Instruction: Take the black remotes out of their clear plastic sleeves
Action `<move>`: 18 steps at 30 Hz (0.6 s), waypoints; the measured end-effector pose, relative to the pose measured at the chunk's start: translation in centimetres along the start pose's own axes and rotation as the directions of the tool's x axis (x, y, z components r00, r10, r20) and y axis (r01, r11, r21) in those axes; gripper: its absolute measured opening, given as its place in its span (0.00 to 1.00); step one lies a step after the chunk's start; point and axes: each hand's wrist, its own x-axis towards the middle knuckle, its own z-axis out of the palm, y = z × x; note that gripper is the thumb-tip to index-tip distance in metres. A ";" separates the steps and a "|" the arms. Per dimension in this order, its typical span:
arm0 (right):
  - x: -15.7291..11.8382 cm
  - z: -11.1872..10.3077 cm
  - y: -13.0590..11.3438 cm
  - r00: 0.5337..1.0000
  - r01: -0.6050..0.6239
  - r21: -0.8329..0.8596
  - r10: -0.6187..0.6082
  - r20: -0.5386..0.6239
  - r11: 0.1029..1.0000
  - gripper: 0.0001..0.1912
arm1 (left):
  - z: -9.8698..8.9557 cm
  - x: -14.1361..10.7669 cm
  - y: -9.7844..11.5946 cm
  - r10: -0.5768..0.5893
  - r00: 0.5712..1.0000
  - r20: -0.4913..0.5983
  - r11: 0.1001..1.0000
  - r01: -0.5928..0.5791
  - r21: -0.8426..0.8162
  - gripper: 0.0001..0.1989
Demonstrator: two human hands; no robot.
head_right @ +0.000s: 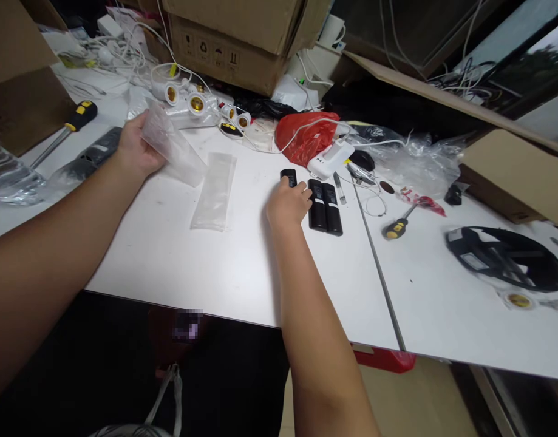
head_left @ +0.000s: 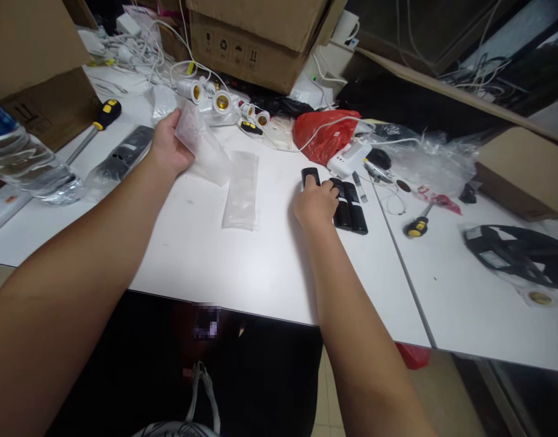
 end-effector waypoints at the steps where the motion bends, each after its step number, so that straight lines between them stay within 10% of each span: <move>1: 0.0 -0.2 0.1 1.000 -0.006 -0.005 0.006 0.008 1.000 0.24 | 0.1 -0.1 0.0 -0.010 1.000 -0.003 1.000 0.010 0.000 0.15; 18: 1.1 0.2 1.8 0.998 -0.064 0.028 0.064 -0.004 0.998 0.23 | -1.7 1.7 -1.0 -0.016 0.999 0.047 0.997 0.012 0.079 0.08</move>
